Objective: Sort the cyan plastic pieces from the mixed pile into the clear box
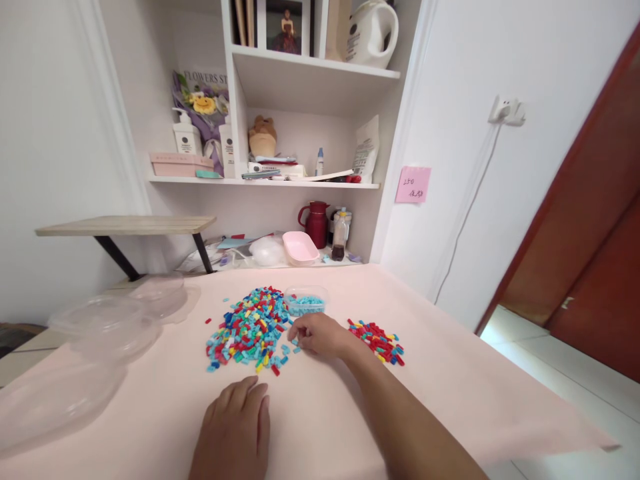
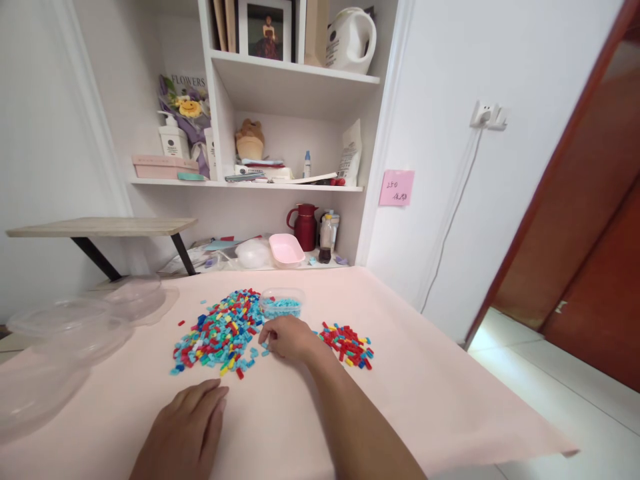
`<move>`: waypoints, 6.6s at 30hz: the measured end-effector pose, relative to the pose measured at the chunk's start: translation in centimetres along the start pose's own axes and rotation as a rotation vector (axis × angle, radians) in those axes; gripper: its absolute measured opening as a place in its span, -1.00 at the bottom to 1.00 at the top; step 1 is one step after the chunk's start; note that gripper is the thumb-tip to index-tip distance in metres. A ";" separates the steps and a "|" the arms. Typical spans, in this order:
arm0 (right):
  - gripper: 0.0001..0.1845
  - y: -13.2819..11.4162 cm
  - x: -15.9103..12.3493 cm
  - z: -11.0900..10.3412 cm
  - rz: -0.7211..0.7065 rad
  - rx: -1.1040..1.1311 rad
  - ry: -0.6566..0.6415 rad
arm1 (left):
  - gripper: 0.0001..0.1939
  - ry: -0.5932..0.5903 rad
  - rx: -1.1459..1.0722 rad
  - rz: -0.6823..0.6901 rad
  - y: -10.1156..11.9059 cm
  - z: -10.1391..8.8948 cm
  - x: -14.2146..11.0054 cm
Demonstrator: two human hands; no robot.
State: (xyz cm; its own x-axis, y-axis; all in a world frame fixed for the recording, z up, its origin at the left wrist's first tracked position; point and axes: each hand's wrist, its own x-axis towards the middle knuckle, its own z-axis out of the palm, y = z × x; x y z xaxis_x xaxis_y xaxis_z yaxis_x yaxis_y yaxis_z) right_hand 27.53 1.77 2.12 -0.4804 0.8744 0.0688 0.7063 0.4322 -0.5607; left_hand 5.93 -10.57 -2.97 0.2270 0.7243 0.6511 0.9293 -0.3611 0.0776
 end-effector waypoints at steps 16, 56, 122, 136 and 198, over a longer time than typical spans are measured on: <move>-0.81 -0.5 -0.4 -0.3 0.043 -0.006 0.037 | -0.70 0.115 0.044 0.140 -0.2 -0.6 0.3; -0.73 -0.7 0.4 -0.7 -0.028 0.398 0.399 | -0.67 0.157 0.080 0.173 -1.2 0.9 0.4; -0.62 3.0 1.5 -2.3 0.245 0.273 0.880 | -0.65 -0.257 -0.039 -0.147 0.3 -0.4 0.7; -0.82 0.3 0.9 -0.7 -0.173 0.295 0.220 | -0.63 -0.278 -0.034 -0.153 0.6 -0.7 0.6; -0.67 2.0 1.2 -2.3 0.184 0.373 0.844 | -0.60 -0.307 -0.060 -0.177 0.7 -1.0 0.7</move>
State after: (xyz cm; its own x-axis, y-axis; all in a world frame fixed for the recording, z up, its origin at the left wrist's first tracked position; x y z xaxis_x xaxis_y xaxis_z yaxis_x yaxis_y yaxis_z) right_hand 29.55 4.15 2.96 0.2613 0.8558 0.4464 0.4513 0.3005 -0.8402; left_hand 6.49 -10.87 -1.71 0.1496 0.9182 0.3668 0.9453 -0.2415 0.2192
